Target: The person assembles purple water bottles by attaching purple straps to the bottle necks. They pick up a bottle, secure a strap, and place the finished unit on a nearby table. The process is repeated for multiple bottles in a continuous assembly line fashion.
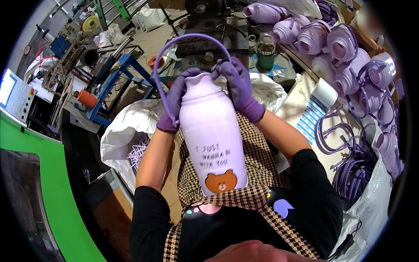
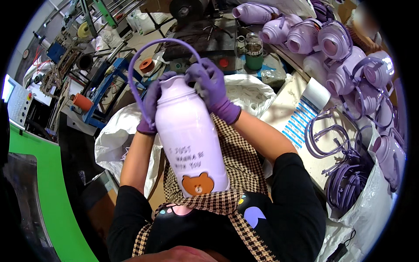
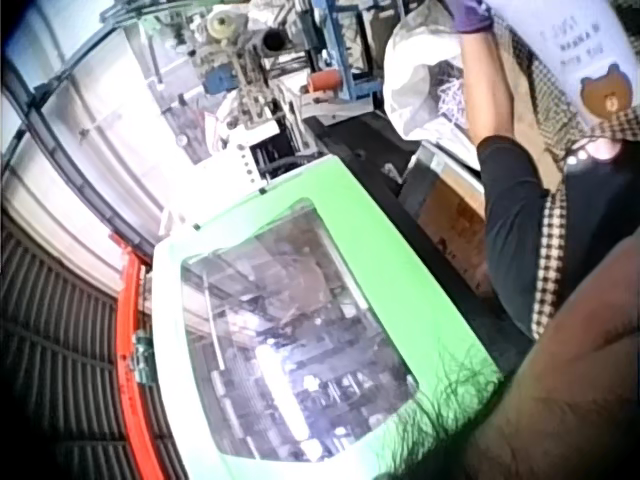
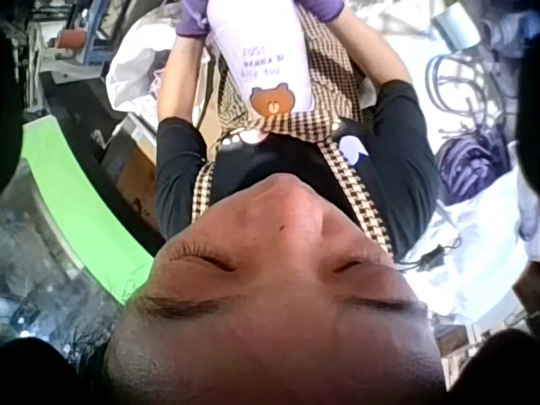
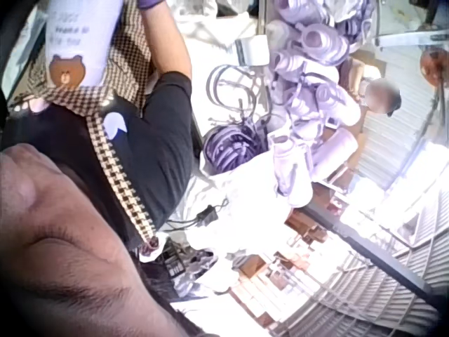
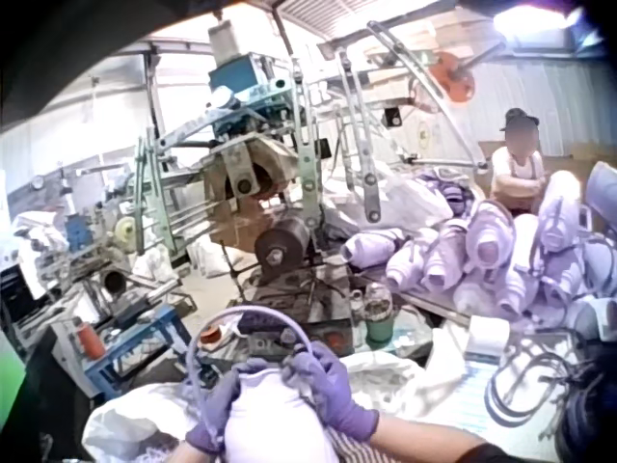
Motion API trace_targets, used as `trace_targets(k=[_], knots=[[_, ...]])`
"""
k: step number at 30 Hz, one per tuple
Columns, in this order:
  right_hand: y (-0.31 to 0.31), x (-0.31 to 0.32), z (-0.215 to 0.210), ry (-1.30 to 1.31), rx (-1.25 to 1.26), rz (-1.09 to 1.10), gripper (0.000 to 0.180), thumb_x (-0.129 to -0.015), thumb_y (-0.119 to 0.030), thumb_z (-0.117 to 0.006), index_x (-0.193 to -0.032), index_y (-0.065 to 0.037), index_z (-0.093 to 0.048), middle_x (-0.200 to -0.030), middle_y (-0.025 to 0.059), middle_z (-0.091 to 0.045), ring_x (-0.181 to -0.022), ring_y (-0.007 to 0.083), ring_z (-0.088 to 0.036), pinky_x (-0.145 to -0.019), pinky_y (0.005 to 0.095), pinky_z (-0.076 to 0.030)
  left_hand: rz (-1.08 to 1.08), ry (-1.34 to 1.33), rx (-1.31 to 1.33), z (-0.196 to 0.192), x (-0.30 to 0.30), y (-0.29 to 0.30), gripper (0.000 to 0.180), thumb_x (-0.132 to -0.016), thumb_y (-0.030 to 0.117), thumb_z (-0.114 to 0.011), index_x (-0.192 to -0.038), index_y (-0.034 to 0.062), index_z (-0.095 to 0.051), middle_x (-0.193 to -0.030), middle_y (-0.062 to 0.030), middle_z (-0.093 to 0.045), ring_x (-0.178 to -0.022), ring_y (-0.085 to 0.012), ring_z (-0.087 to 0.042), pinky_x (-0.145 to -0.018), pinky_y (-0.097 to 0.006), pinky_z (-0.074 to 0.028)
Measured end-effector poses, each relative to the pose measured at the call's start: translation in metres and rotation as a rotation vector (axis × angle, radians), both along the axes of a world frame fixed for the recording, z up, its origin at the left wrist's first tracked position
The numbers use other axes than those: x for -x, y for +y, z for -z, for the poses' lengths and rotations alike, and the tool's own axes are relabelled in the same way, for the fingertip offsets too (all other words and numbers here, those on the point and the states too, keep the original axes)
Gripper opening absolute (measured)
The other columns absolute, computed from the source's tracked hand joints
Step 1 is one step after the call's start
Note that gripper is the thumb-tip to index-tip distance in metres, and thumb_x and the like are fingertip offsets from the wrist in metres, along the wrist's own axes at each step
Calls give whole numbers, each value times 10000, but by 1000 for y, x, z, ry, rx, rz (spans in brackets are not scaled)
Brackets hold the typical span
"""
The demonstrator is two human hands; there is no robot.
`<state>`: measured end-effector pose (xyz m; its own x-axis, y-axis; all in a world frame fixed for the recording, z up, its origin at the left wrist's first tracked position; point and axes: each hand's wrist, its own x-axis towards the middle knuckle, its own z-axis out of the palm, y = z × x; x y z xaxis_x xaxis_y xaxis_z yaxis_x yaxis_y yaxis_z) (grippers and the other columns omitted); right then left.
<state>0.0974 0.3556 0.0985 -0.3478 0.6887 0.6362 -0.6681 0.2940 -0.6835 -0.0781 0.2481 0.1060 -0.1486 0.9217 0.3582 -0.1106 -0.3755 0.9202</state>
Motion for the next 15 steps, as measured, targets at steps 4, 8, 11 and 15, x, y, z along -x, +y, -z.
trace_targets(k=[4, 8, 11, 15], knots=[[32, 9, 51, 17, 72, -232, 430, -1015, -331, -524, -1253, 18, -605, -1266, 135, -612, -1140, 219, -621, -1023, 357, -484, -95, -293, -164, -3, -23, -2, 605, -1077, 457, -341, -1325, -44, -574, -1350, -203, -611, -1241, -306, -592, -1122, -412, -413], [40, 3, 67, 132, 321, -692, 509, -1039, -392, -486, -1363, -1, -531, -1316, 137, -618, -1250, 251, -576, -1113, 392, -413, 67, -251, -199, 1, -10, -12, 348, -1057, 275, -448, -940, -8, -614, -1341, -187, -622, -1250, -298, -584, -1109, -414, -411], [34, 1, 58, 15, 299, -555, 592, -1016, -496, -506, -1327, 2, -577, -1242, 127, -663, -1170, 242, -619, -1042, 380, -470, 152, -444, -162, -12, -14, -23, 333, -1003, 213, -502, -738, 19, -559, -1317, -226, -634, -1268, -301, -574, -1092, -417, -413], [31, 2, 50, 298, 572, -1102, 730, -997, -634, -454, -1287, 17, -616, -1169, 150, -696, -1090, 246, -651, -995, 384, -511, -157, 61, 37, -22, -7, -28, 328, -965, 161, -511, -663, 35, -488, -1303, -241, -636, -1209, -289, -595, -1085, -408, -426]])
